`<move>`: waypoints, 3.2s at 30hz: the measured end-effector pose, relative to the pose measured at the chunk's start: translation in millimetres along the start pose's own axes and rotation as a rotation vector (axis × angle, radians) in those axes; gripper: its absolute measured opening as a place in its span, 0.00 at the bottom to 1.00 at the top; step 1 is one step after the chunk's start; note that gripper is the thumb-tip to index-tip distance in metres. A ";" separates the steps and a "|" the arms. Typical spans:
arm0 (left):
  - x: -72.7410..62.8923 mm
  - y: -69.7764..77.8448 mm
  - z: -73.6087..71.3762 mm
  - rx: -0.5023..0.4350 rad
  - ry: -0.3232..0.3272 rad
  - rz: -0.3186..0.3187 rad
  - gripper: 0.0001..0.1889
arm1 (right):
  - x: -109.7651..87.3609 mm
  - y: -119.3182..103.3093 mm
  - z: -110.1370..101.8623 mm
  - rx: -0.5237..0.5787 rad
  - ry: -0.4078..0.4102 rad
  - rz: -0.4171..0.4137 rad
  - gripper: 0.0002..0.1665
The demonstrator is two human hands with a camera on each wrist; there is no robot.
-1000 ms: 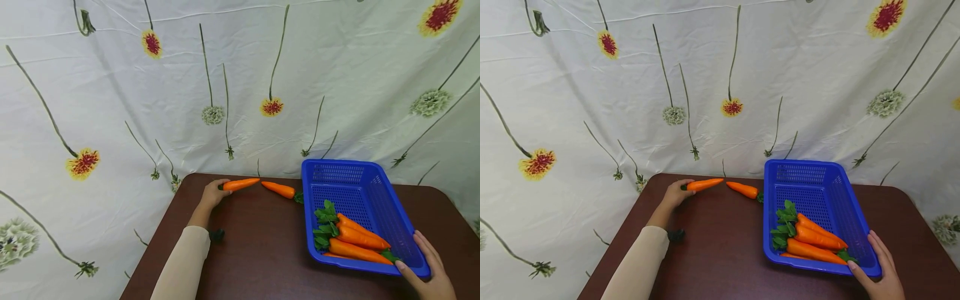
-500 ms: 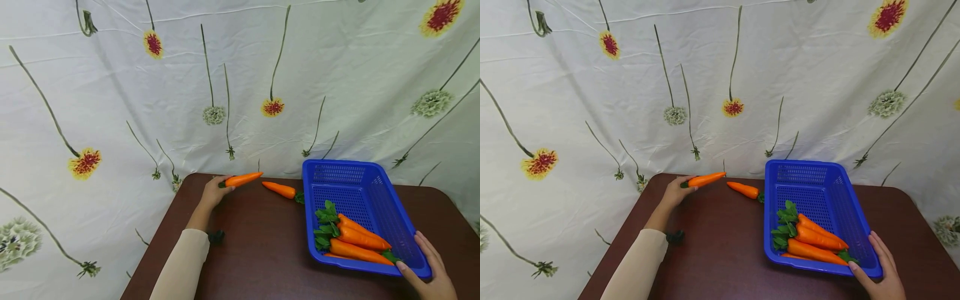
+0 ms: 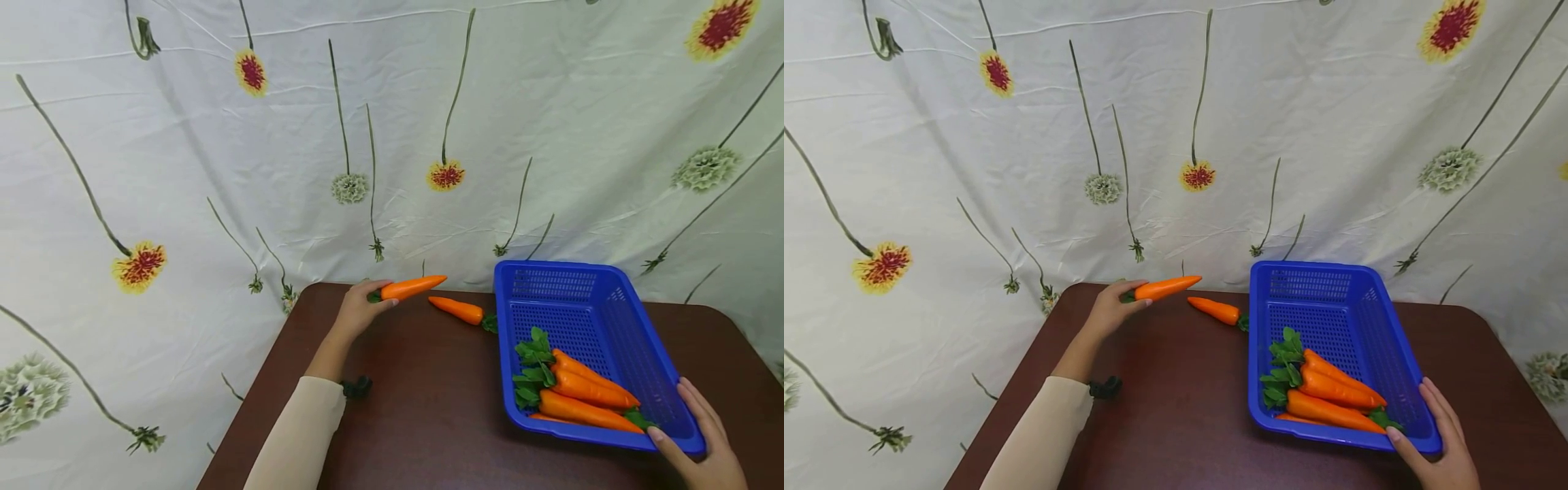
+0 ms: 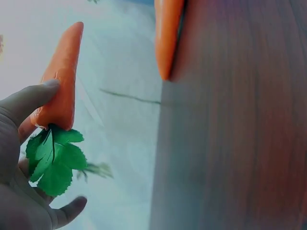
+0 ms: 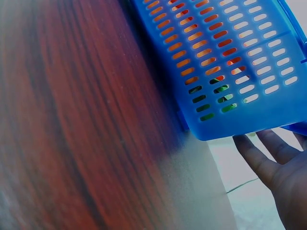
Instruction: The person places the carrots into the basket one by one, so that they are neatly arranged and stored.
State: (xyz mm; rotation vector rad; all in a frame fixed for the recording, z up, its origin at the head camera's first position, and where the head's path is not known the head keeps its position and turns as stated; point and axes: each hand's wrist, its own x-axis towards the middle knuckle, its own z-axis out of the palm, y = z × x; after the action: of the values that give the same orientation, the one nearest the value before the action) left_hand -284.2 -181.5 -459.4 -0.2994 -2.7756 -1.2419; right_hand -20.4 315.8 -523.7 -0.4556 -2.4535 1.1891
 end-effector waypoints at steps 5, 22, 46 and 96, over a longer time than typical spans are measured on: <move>-5.6 21.2 1.9 -0.025 -0.009 0.045 0.26 | -0.2 0.9 -0.1 0.004 0.004 -0.016 0.51; -30.7 92.3 16.7 -0.068 -0.087 0.270 0.24 | 0.4 1.7 0.9 0.004 0.007 -0.026 0.51; -67.4 141.5 80.9 -0.021 -0.238 0.526 0.24 | 1.3 3.2 1.2 0.017 0.009 -0.046 0.51; -111.0 179.1 142.6 0.141 -0.442 0.552 0.44 | 0.9 4.7 4.0 0.006 0.009 0.003 0.51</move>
State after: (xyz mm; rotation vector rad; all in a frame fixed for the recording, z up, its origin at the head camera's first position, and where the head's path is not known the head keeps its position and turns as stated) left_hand -137.5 25.5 -441.5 -1.3591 -2.7723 -0.9176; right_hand -22.4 316.3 -529.5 -0.4620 -2.4422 1.1929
